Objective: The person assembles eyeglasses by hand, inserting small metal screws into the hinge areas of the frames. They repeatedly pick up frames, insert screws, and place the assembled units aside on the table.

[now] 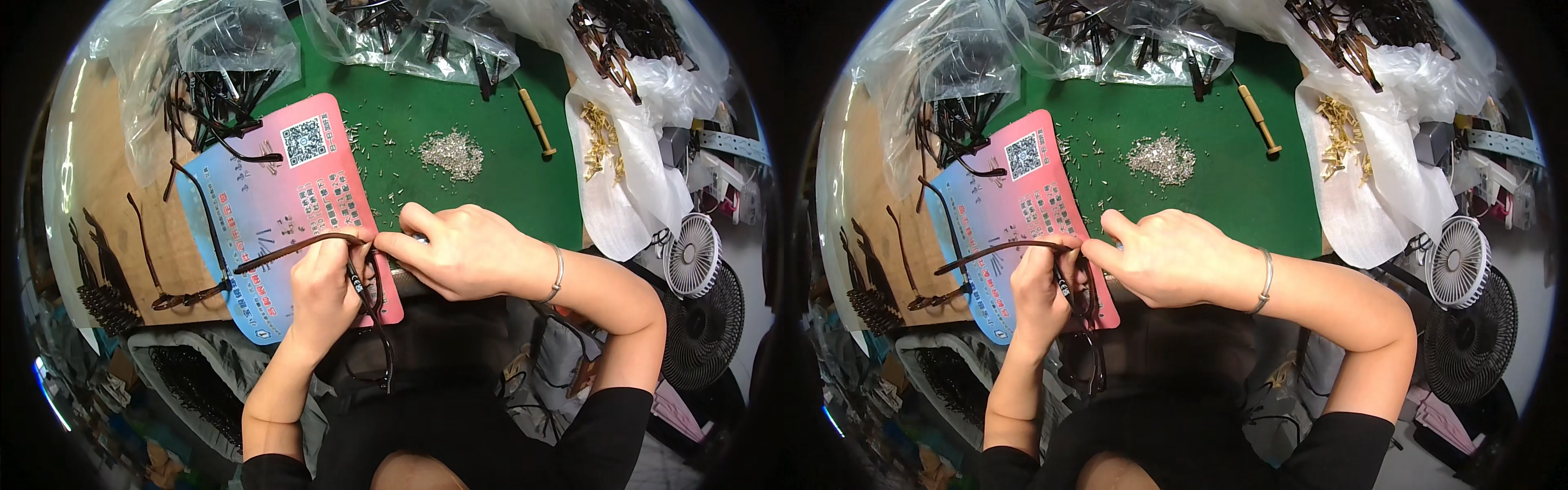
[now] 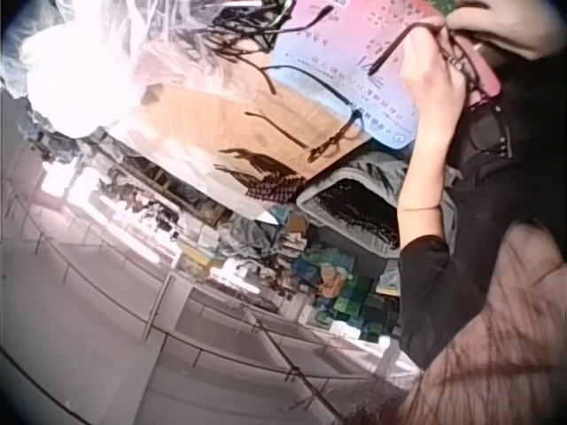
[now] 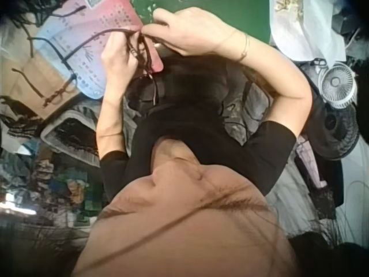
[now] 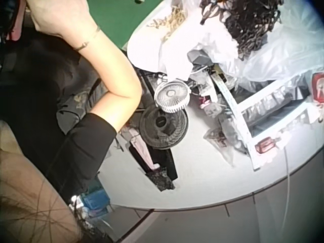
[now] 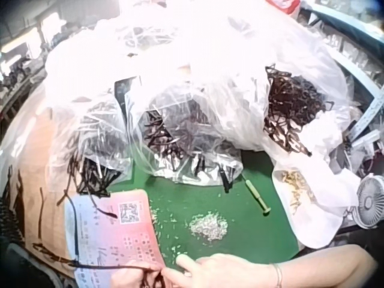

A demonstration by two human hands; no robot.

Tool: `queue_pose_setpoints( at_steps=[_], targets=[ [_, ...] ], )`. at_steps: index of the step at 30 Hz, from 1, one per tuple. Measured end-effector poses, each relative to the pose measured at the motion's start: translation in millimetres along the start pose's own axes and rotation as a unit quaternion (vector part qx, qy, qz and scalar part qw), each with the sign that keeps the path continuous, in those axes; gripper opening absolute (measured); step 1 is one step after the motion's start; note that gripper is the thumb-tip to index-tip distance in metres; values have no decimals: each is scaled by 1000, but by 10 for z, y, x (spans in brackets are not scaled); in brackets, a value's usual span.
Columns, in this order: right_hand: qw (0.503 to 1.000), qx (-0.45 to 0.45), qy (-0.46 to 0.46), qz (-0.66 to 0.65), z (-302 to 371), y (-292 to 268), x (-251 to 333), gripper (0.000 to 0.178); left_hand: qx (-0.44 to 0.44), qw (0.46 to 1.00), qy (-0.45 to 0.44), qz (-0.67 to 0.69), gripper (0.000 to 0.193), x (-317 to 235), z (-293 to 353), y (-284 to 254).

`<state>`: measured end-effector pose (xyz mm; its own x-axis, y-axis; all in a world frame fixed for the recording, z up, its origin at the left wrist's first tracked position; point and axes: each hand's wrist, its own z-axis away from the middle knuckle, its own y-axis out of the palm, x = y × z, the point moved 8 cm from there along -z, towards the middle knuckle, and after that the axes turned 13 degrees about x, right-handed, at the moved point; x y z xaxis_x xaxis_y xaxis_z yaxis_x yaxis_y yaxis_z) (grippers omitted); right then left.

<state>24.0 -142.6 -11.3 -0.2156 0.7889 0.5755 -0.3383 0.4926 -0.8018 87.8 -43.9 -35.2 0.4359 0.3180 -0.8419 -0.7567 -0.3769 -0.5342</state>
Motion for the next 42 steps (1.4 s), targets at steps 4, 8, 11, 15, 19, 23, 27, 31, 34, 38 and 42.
queue_pose_setpoints(
  at_steps=[4, 8, 11, 15, 19, 23, 27, 31, 34, 38, 42],
  targets=[
    [1000, 8, 1, 12, 12, 2, -19, 26, -10, 999, -18, 25, 11, -16, -32, 5],
    [997, -27, 15, 65, 80, -43, 60, 32, -29, 999, -14, 33, 12, -7, 21, 7],
    [997, -47, 66, 11, 232, -117, 42, 35, -45, 997, 33, 53, 11, -45, 24, -71],
    [987, -28, 156, 16, 282, -186, -107, 38, -136, 988, 45, -56, 23, -160, -264, -321],
    [984, -21, 178, 1, 334, -138, -101, 45, -125, 992, 19, -13, 33, -47, -265, -314],
    [982, -25, 178, -51, 404, -197, -162, 41, -64, 994, 13, -83, 35, -75, 80, -434],
    [983, -61, 174, 25, 276, -160, -115, 41, -86, 996, -17, -7, 26, -14, 216, -401],
    [978, -79, 169, 93, 257, -103, -57, 48, -3, 994, 103, 23, 9, -252, 473, -179],
    [977, -81, 171, 103, 216, -123, -84, 49, 69, 968, 211, -118, 14, -421, 571, 71],
    [971, -98, 193, 106, 238, -116, -65, 50, 45, 963, 220, -147, 16, -358, 596, 82],
    [967, -103, 200, 120, 222, -107, -57, 50, 2, 965, 198, -171, 19, -376, 520, 66]
  ],
)
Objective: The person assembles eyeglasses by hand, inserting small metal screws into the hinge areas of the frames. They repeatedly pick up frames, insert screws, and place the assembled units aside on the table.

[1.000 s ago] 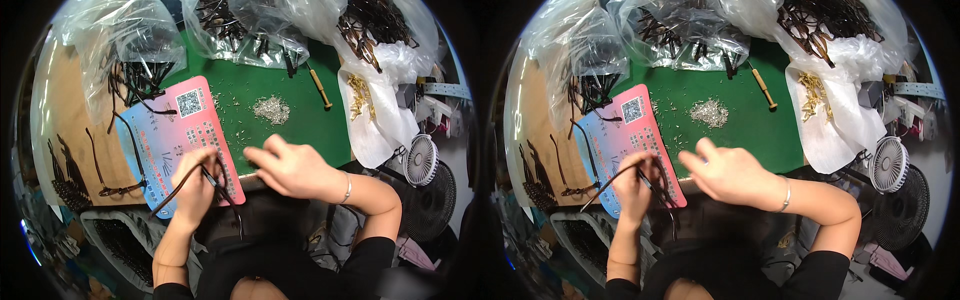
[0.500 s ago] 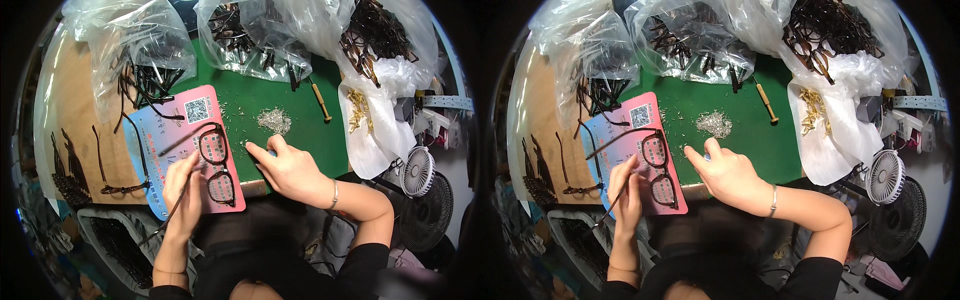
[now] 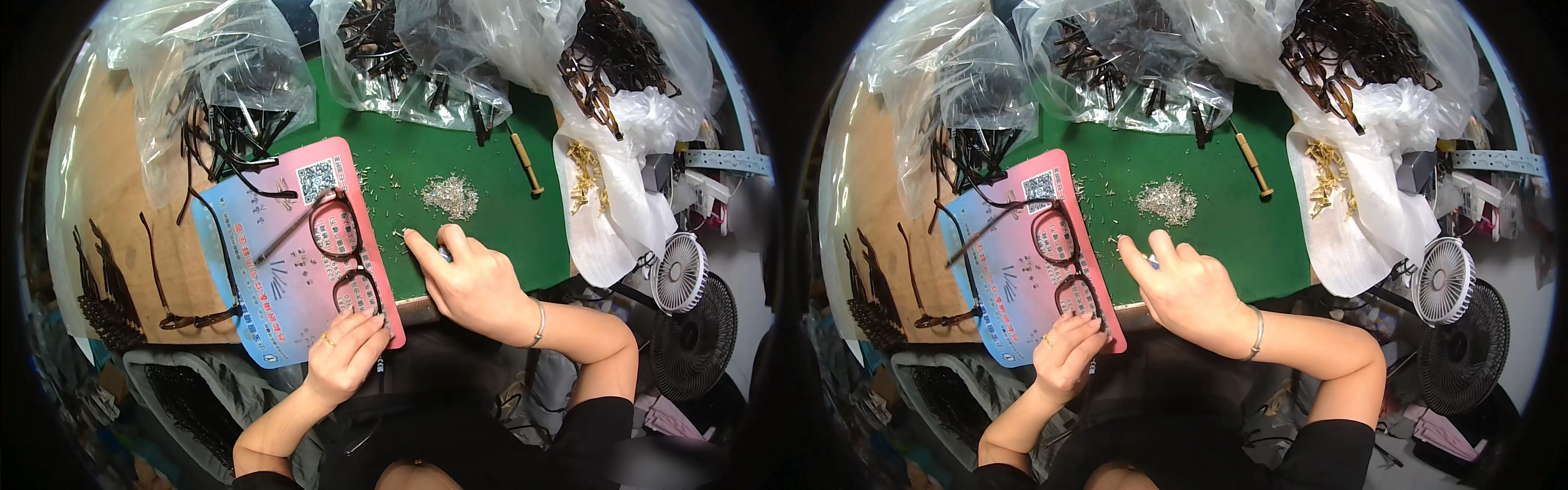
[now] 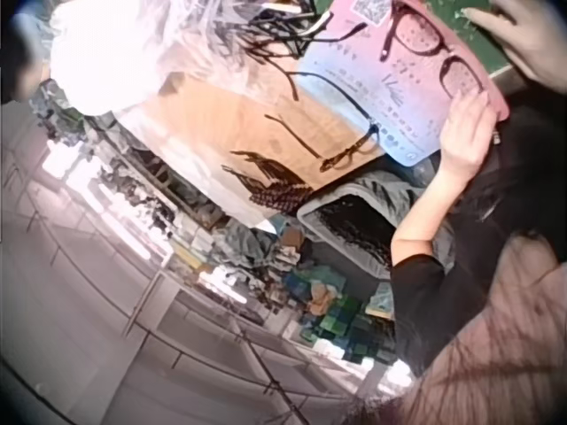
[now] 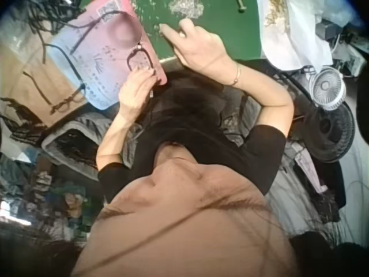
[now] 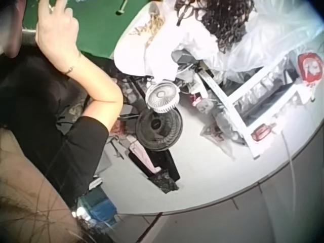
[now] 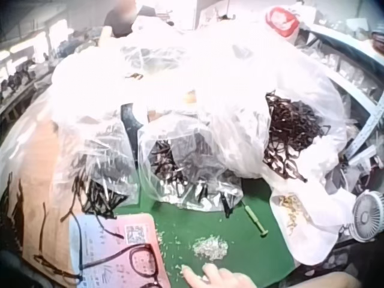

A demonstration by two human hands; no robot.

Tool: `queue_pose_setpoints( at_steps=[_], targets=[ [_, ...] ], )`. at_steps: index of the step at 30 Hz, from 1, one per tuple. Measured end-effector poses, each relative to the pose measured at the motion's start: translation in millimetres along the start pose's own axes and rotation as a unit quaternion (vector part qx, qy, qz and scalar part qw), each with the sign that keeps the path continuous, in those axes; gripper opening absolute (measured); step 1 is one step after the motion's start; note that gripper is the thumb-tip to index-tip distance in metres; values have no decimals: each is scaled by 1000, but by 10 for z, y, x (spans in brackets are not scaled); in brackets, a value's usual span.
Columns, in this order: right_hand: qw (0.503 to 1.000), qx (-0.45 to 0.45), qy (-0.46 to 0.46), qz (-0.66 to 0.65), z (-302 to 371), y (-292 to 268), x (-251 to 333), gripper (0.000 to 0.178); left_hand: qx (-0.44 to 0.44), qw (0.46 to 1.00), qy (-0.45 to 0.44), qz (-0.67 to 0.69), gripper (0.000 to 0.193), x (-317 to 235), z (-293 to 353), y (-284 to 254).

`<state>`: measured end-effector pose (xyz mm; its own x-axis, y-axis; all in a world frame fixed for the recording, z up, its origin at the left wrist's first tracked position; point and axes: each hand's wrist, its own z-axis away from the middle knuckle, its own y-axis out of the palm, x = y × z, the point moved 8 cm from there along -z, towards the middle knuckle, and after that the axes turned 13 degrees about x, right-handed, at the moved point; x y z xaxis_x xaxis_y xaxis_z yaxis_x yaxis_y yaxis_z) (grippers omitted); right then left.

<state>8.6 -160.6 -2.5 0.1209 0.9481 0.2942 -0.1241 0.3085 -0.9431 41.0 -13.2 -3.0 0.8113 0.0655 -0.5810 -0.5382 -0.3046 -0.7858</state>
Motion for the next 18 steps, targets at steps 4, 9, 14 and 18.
queue_pose_setpoints(
  at_steps=[4, 9, 14, 18],
  targets=[
    [1000, 5, -10, 19, -5, 43, 57, 52, -30, 999, -37, -12, 19, 25, -7, -4],
    [997, 34, -29, -60, -53, 18, -25, 47, -56, 997, -59, 17, 25, 90, -9, 46],
    [981, 80, -39, -170, 90, 48, -161, 38, -45, 996, -67, 23, 20, 90, -37, 54],
    [981, 60, -49, -178, 80, 28, -160, 36, -13, 996, -68, 57, 21, 117, -96, 26]
  ],
)
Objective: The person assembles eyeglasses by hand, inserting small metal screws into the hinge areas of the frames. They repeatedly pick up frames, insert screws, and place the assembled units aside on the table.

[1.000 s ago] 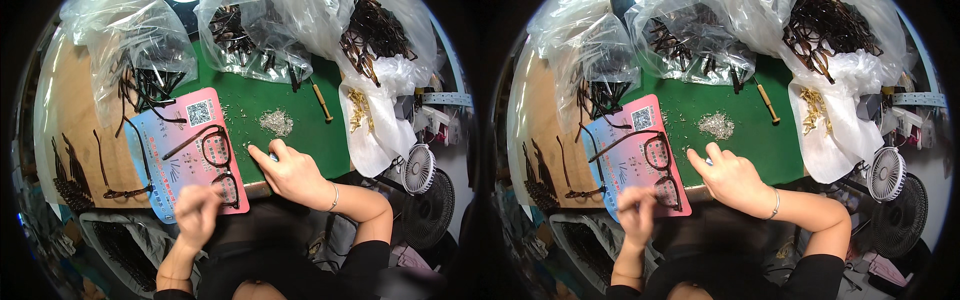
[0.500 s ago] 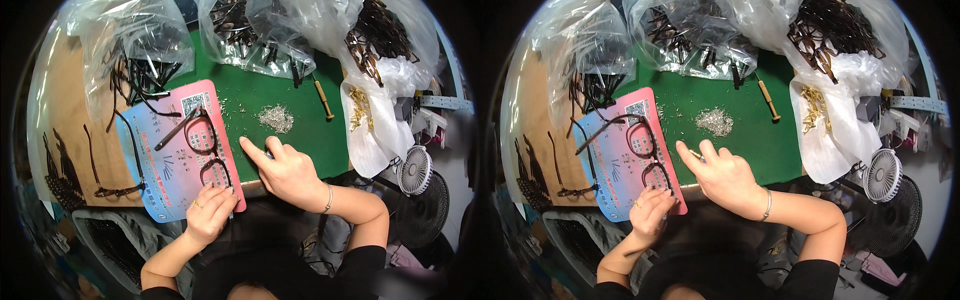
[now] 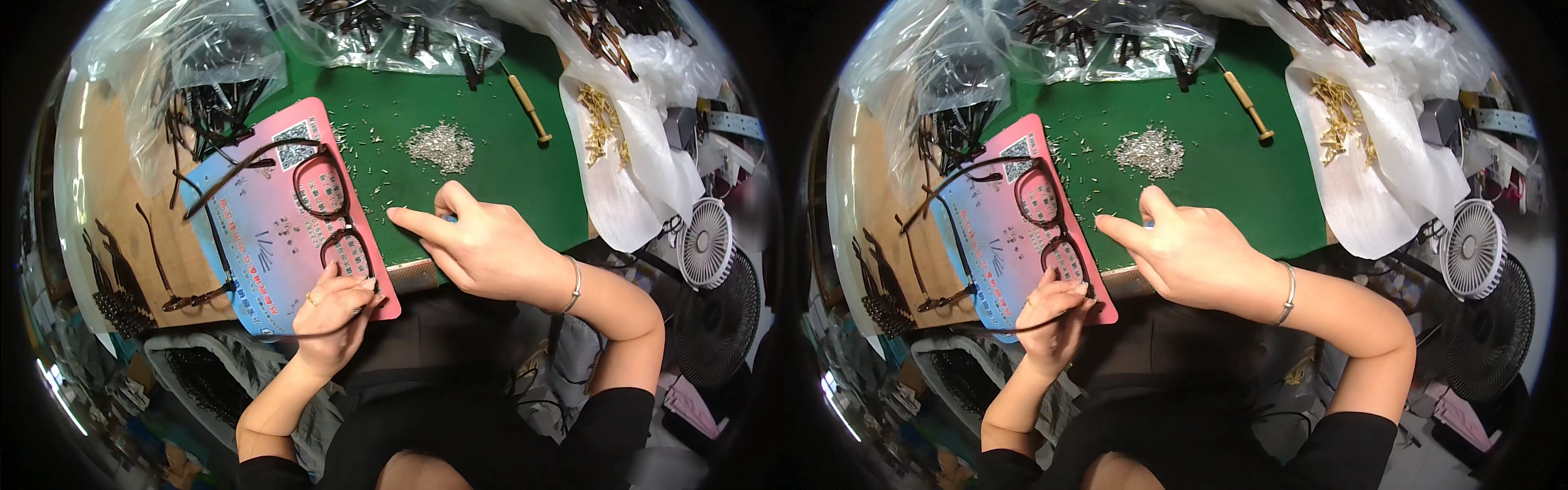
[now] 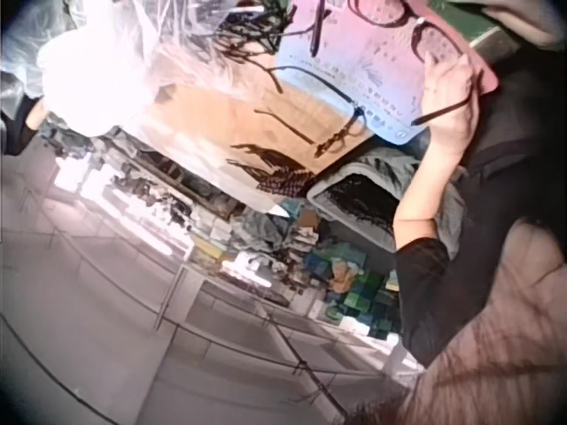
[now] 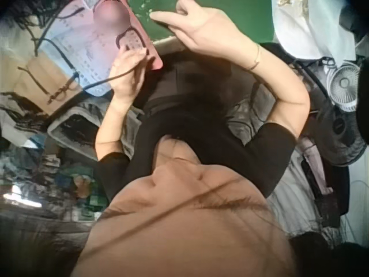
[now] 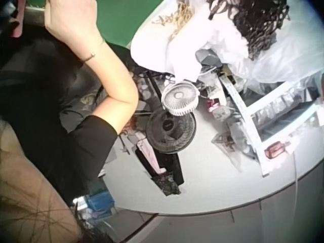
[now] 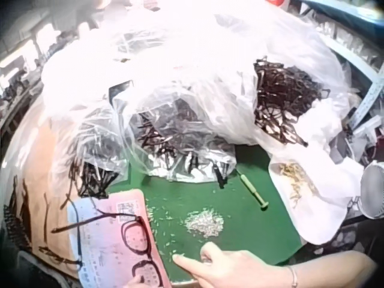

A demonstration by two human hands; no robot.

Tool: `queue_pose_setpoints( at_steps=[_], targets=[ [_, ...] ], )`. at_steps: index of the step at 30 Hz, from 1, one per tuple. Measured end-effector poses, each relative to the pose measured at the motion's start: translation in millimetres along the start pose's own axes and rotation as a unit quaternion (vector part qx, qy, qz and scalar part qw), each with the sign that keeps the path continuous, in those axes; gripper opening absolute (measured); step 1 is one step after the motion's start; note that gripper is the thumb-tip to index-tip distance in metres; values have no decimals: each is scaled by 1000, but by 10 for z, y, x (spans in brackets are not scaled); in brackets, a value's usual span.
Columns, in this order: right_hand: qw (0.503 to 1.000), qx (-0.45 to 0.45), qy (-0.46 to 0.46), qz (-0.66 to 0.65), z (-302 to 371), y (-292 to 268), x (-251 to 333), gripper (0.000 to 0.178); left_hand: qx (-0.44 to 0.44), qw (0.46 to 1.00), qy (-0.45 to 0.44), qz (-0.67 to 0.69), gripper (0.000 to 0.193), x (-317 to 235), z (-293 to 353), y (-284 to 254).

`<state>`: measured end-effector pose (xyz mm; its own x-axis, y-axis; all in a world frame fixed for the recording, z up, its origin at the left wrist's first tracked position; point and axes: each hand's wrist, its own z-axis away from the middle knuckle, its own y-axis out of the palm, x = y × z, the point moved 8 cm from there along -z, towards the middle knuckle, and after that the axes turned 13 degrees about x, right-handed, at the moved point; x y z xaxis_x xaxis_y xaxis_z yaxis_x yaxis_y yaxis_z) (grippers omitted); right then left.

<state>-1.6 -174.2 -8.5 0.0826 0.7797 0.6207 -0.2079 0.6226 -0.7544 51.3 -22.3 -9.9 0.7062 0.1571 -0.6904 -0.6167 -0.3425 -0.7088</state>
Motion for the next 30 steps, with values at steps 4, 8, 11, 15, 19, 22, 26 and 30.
queue_pose_setpoints(
  at_steps=[4, 8, 11, 15, 19, 22, 26, 30],
  targets=[
    [1000, -12, 4, 0, 13, 22, -17, 37, 13, 1000, 4, 5, 21, -2, -20, 2],
    [1000, -9, -26, -9, 9, 34, 4, 36, -1, 999, 35, -31, 22, -11, -5, 20],
    [996, 54, -62, -32, 44, 61, 102, 34, -20, 998, 51, -29, 20, 24, 31, 12],
    [989, 87, -97, -76, 116, 192, 333, 31, 1, 998, 52, -31, 21, 43, 25, -29],
    [990, 91, -83, -66, 73, 288, 327, 31, -18, 998, 49, -34, 18, 46, 38, -34],
    [991, 99, -74, -53, 81, 311, 318, 32, -11, 998, 47, -42, 17, 48, 32, -29],
    [992, 76, -82, -58, 75, 289, 340, 32, -10, 998, 44, -38, 18, 49, 32, -37],
    [993, 68, -79, -46, 73, 280, 346, 31, -15, 998, 45, -36, 18, 47, 35, -46]
  ],
)
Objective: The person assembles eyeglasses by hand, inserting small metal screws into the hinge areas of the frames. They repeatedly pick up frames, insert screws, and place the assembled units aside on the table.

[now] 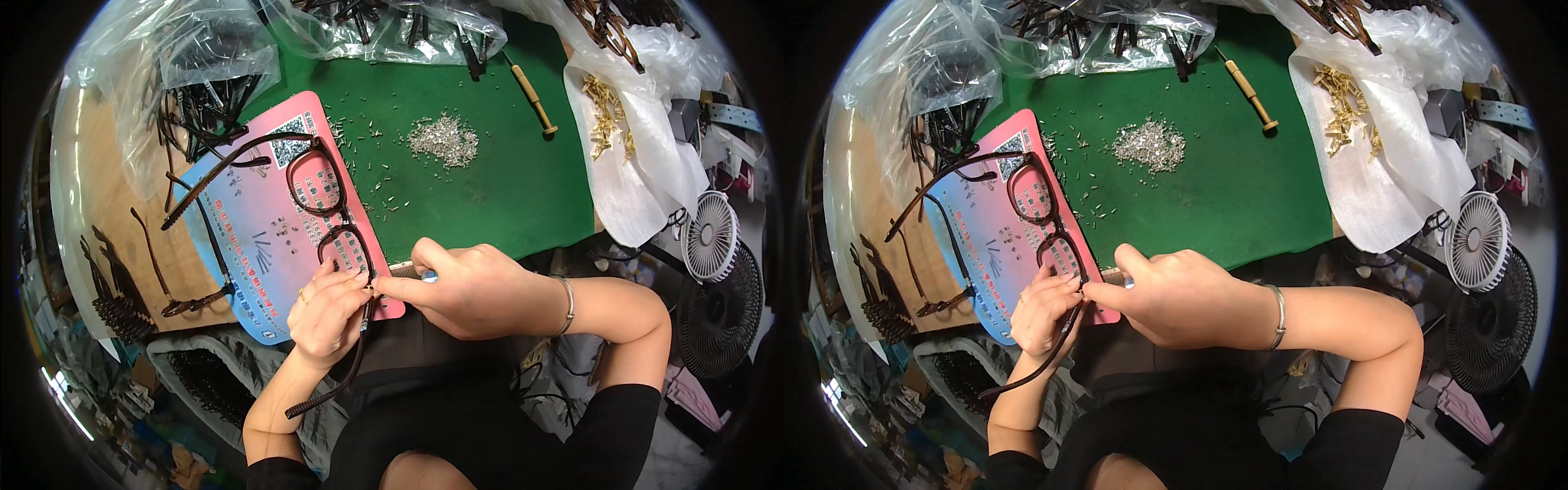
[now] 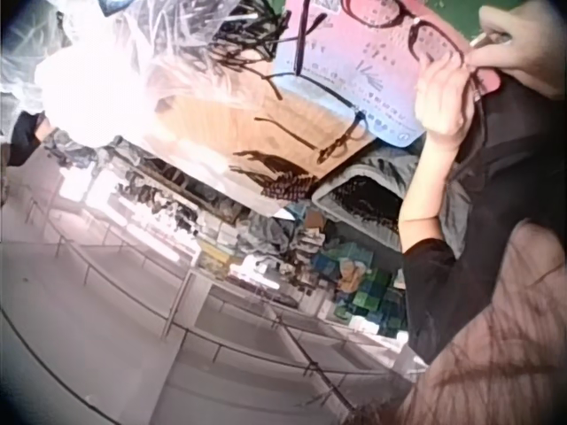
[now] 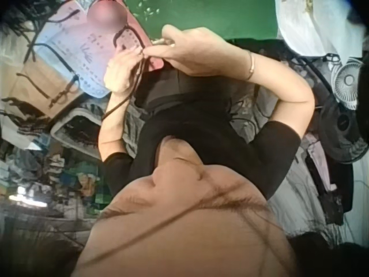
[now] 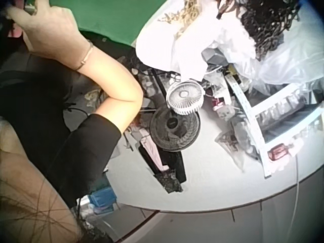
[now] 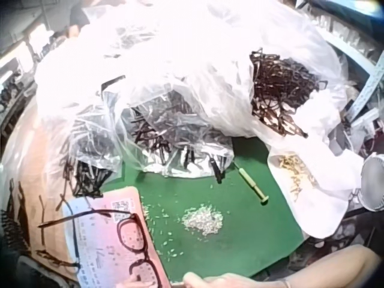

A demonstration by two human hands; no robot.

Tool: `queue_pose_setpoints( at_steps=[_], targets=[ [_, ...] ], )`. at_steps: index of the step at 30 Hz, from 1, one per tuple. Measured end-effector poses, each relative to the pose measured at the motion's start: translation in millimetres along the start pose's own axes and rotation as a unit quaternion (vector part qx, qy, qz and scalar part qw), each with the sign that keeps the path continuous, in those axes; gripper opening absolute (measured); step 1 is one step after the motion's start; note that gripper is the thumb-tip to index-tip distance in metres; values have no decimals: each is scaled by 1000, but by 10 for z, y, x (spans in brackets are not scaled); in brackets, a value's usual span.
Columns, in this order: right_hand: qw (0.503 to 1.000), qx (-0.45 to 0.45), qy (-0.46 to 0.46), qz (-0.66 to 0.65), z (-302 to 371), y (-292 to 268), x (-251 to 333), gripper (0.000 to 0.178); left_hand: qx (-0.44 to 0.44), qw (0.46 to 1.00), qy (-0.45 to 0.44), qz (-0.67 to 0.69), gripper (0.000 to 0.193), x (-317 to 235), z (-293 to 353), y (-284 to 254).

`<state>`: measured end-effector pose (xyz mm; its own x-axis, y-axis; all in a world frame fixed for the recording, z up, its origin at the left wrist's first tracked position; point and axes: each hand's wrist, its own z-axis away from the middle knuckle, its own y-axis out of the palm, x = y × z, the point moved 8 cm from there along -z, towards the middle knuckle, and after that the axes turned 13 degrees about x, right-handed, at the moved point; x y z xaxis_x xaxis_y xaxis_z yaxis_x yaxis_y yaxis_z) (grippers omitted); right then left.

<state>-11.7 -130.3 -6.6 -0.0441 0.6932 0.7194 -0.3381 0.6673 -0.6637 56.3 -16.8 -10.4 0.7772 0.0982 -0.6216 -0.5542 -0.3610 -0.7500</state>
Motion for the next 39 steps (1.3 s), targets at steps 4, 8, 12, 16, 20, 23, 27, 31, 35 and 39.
queue_pose_setpoints(
  at_steps=[4, 8, 12, 16, 20, 23, 27, 31, 35, 39],
  targets=[
    [1000, -14, 1, 28, 8, 18, 27, 31, 4, 1000, -2, 4, 18, 7, -1, 5],
    [998, -13, 0, 63, 18, 27, 62, 32, -3, 1000, 0, 8, 18, 9, 2, 10],
    [993, -6, -38, 113, -24, -6, 82, 34, -3, 1000, 2, 4, 18, 14, -1, 10],
    [987, 29, -42, 155, -119, 39, 7, 35, -7, 1000, 9, 1, 18, 11, -11, -2],
    [993, 76, -51, 81, -157, 46, -14, 34, -16, 1000, 16, 7, 18, 27, 1, 9],
    [993, 73, -54, 75, -166, 45, -20, 34, -14, 1000, 13, 12, 18, 37, 5, 13],
    [989, 50, -46, 131, -139, 45, 9, 34, -17, 1000, 0, 25, 17, 42, 20, 29],
    [992, 2, -25, 122, 12, -61, 16, 37, 6, 999, -8, 40, 17, 13, -34, 15],
    [1000, -18, 8, 24, 133, -296, -81, 40, -29, 993, 5, 111, 25, -194, -172, -231],
    [1000, -6, 5, 28, 5, -192, -159, 38, -36, 978, -19, 207, 24, -429, -268, -543]
  ],
)
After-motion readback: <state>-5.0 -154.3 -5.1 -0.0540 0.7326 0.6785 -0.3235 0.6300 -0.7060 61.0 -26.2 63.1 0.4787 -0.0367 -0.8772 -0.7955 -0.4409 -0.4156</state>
